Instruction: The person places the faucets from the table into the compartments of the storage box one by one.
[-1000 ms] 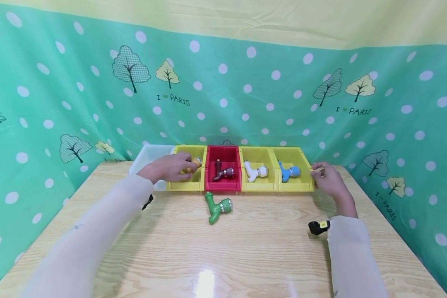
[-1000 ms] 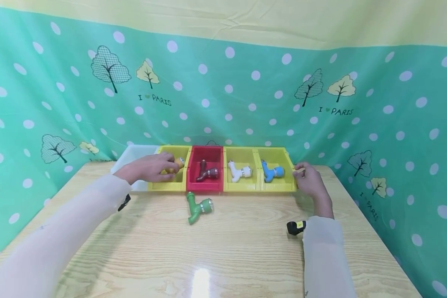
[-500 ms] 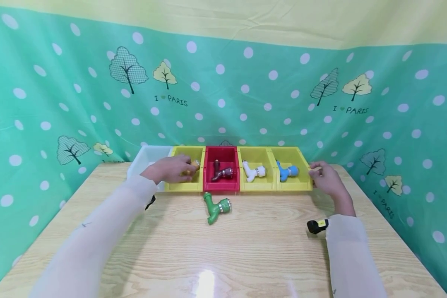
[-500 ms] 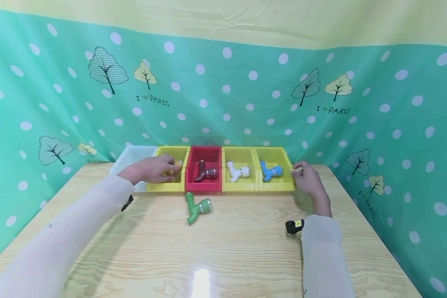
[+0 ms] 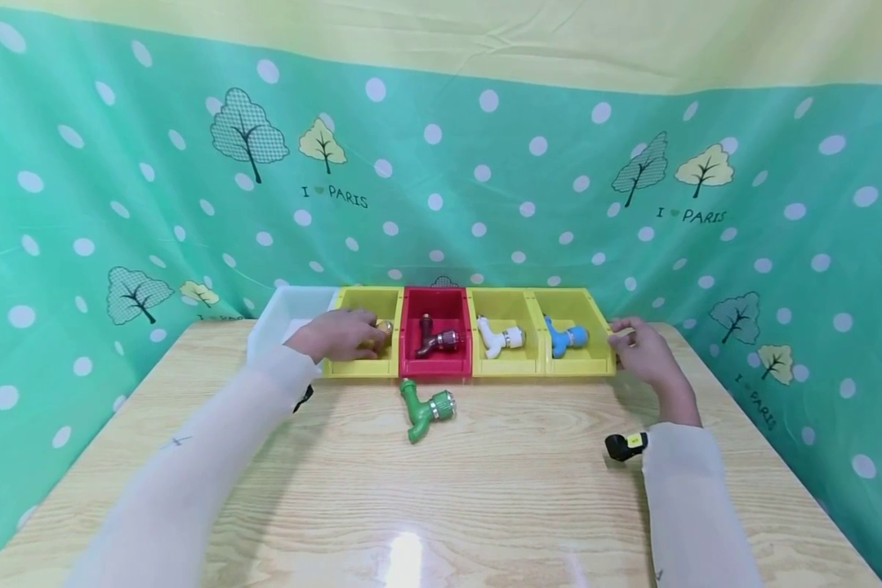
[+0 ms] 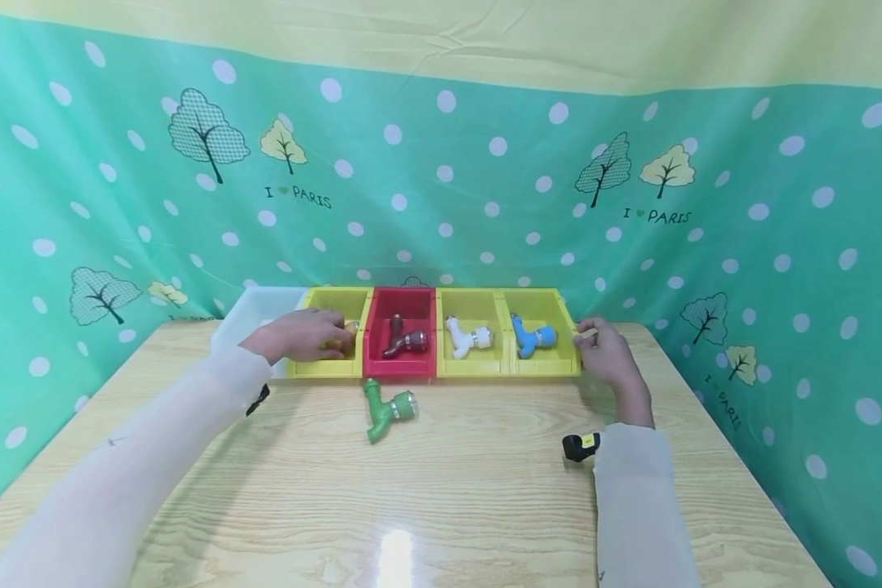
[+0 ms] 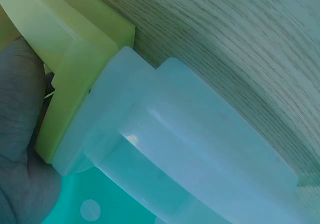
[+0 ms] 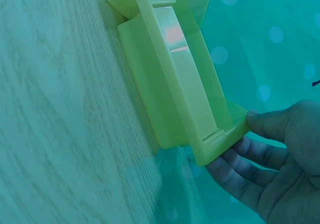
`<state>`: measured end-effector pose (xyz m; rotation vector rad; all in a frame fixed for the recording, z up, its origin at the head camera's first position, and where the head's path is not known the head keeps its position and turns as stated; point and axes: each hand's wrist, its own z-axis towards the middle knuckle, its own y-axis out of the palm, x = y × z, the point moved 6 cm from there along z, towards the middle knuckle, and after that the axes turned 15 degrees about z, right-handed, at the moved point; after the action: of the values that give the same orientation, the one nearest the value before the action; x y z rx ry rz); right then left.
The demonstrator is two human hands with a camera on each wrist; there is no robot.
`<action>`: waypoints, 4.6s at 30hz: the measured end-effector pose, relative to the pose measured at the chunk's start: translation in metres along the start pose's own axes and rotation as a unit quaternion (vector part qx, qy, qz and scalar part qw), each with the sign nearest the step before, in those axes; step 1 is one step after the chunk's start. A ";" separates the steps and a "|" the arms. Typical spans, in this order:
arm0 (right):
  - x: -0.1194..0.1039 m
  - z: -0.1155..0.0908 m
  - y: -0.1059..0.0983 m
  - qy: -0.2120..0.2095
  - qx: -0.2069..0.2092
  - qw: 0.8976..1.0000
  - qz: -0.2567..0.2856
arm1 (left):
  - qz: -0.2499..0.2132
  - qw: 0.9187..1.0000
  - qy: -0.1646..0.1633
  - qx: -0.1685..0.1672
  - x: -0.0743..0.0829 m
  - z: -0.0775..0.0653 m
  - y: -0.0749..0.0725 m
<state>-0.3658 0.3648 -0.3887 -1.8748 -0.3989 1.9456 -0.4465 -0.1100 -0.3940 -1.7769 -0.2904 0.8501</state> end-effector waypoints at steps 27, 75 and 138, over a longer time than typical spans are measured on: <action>-0.001 -0.001 -0.001 -0.002 -0.003 1.000 -0.003 | -0.033 0.996 -0.024 0.085 0.002 -0.019 -0.033; 0.003 0.001 0.001 0.012 0.000 1.000 -0.005 | -0.093 0.984 0.139 0.066 0.133 -0.042 -0.042; 0.005 0.002 0.002 0.005 0.002 1.000 -0.001 | -0.012 0.986 0.028 0.163 0.021 -0.111 -0.037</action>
<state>-0.3679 0.3656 -0.3940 -1.8813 -0.3941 1.9329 -0.3490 -0.1649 -0.3525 -1.4859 -0.1273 0.7799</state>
